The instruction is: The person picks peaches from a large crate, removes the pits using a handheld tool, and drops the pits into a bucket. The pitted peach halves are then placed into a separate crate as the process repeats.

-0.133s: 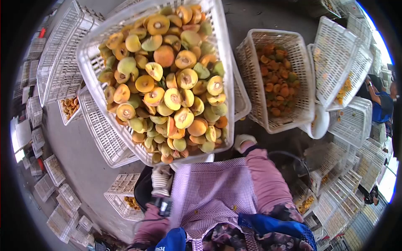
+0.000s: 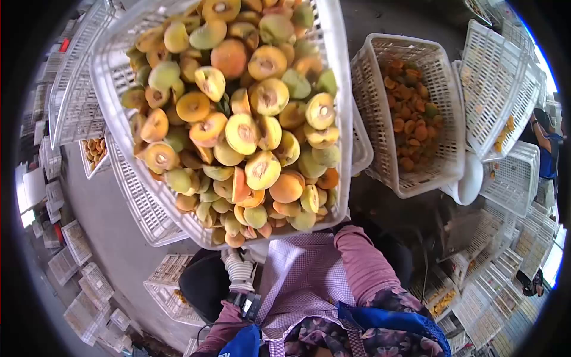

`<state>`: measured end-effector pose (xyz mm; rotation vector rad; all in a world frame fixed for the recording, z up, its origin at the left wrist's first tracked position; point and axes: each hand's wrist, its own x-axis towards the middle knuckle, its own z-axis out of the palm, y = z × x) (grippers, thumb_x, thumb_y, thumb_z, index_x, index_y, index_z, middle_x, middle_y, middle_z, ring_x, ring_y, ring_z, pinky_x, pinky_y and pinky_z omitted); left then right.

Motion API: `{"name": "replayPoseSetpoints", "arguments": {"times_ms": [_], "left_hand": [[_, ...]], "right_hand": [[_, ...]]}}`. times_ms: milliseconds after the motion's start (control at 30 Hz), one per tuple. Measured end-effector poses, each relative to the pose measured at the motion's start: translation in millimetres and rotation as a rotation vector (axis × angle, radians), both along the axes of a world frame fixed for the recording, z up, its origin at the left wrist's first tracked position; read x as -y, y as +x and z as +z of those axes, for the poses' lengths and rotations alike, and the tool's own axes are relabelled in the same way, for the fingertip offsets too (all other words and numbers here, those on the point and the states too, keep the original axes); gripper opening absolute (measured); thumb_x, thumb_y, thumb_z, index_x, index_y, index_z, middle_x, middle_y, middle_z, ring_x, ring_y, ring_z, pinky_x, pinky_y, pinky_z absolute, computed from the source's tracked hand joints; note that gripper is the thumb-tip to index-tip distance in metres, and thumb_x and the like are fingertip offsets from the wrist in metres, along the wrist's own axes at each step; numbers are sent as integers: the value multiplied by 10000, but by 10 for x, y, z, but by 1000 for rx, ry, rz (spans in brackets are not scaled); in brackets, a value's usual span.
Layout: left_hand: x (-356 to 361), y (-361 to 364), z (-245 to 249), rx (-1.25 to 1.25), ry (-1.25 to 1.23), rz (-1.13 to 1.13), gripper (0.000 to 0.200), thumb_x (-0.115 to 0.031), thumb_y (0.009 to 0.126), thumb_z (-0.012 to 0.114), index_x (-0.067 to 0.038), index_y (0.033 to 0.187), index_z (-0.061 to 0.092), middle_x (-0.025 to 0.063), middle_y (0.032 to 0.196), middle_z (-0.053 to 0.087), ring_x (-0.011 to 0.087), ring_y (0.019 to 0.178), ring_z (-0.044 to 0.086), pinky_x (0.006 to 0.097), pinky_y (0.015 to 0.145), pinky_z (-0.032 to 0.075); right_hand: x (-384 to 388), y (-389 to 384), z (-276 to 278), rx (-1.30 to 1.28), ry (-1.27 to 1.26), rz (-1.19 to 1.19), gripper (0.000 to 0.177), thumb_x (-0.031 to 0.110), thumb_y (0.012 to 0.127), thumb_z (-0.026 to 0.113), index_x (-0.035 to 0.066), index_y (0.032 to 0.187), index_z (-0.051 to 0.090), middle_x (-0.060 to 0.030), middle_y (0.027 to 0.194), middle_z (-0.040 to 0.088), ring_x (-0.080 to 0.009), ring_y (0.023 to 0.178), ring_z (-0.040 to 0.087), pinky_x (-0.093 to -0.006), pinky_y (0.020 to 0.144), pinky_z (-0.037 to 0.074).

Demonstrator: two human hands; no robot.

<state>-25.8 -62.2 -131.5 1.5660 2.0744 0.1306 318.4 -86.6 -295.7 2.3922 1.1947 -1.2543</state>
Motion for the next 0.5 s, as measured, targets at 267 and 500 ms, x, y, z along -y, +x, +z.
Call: {"name": "replayPoseSetpoints", "arguments": {"times_ms": [267, 500], "left_hand": [[-136, 173, -758, 847, -54, 678, 635, -132, 812, 658, -76, 1339, 308, 98, 1147, 548, 210, 984, 538, 328, 776, 490], [696, 606, 158, 199, 414, -661, 457, -215, 741, 586, -56, 1166, 527, 203, 1138, 524, 378, 1052, 509, 445, 884, 438]], "right_hand": [[-357, 56, -585, 126, 232, 133, 373, 343, 857, 469, 85, 1094, 599, -122, 1089, 621, -321, 1022, 574, -424, 822, 467], [-58, -358, 260, 87, 161, -592, 504, 351, 746, 613, 77, 1158, 518, -237, 1155, 530, -384, 1071, 535, -423, 880, 463]]}}
